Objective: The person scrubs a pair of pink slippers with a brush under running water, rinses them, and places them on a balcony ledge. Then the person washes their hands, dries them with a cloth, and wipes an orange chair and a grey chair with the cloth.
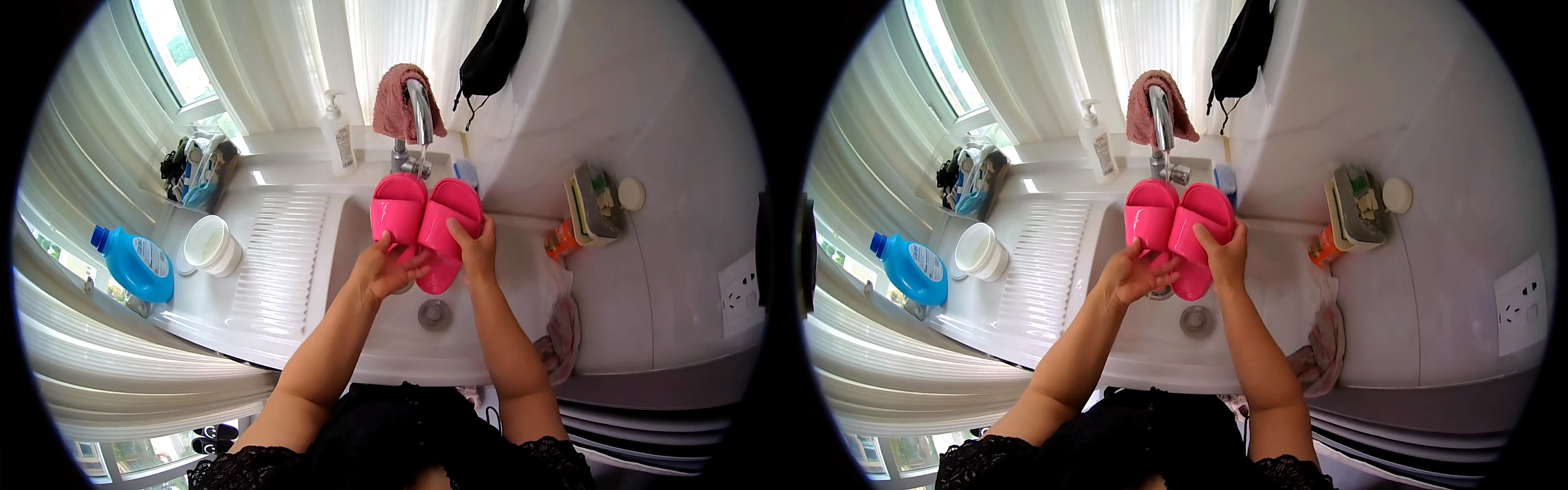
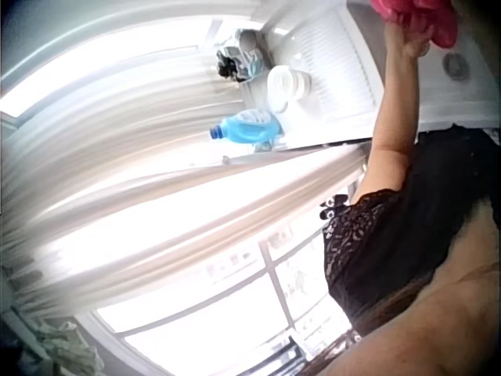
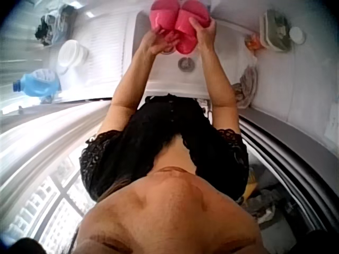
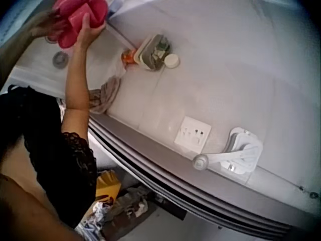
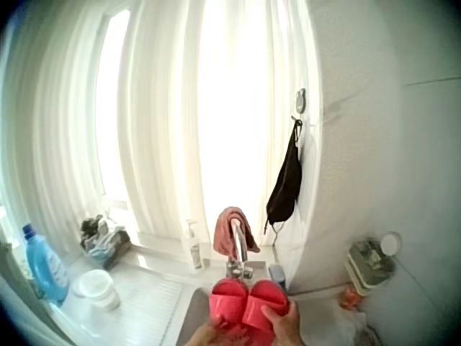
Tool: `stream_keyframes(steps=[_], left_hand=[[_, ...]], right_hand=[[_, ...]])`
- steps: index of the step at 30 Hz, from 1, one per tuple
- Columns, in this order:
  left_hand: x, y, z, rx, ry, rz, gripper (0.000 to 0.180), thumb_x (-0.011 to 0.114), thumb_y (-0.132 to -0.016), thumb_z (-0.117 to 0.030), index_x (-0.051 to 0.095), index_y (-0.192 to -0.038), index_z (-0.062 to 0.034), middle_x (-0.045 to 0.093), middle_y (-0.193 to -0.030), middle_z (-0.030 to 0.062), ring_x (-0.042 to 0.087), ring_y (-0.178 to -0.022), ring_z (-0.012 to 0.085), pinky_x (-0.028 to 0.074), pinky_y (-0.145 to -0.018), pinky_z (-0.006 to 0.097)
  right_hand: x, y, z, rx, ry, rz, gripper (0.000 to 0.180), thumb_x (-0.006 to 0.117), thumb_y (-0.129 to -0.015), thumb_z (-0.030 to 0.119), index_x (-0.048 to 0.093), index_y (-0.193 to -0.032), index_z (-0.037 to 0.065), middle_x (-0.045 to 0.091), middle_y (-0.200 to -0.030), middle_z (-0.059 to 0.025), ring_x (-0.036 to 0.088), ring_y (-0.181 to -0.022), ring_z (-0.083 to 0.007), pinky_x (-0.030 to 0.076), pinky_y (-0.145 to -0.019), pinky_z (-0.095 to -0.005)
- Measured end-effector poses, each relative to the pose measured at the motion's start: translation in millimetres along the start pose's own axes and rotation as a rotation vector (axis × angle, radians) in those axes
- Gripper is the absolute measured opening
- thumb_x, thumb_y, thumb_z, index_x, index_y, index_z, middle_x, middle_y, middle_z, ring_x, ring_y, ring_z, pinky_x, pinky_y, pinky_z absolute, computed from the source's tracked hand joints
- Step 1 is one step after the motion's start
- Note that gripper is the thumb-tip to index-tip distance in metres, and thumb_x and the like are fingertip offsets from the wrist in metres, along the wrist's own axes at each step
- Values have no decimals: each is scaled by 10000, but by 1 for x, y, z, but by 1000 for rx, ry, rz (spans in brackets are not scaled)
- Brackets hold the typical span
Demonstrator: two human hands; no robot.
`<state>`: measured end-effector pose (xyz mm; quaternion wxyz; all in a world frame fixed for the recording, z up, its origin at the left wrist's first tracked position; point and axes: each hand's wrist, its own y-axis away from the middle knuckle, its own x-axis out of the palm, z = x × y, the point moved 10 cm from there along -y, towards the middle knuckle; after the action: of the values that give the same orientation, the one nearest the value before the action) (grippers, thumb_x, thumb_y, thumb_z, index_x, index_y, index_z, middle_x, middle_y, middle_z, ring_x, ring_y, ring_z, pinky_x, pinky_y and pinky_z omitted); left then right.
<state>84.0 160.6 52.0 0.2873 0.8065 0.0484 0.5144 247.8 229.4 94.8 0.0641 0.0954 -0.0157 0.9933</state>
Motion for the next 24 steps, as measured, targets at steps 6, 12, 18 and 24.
stream_keyframes(steps=[6,12,18,24], left_hand=[[21,-17,-26,224,89,208,431,362,-1032,-348,387,-1332,-40,441,-1371,143,485,-1204,387,402,-1039,535],[1,-26,-26,221,8,194,439,428,-1012,-363,394,-1352,-89,483,-1340,107,516,-1155,345,427,-993,505],[-3,-22,-20,240,-25,178,432,447,-1003,-373,416,-1336,-99,500,-1327,89,519,-1128,324,419,-967,496],[-6,-16,-29,297,-175,146,409,440,-1006,-371,426,-1316,-105,530,-1278,83,554,-1059,287,439,-919,451]], right_hand=[[2,-8,-14,130,-6,119,666,761,-818,267,402,-1305,-12,550,-1205,-131,565,-1068,-194,469,-920,-329],[5,-51,35,-197,452,160,670,699,-847,371,450,-1359,17,612,-1129,-159,600,-1016,-246,475,-887,-339],[77,-63,21,-223,942,630,550,497,-925,517,647,-1043,2,671,-957,-220,639,-922,-371,481,-840,-414],[93,-65,24,-397,1031,511,563,459,-934,540,572,-1061,3,640,-907,-282,613,-899,-439,469,-787,-494]])
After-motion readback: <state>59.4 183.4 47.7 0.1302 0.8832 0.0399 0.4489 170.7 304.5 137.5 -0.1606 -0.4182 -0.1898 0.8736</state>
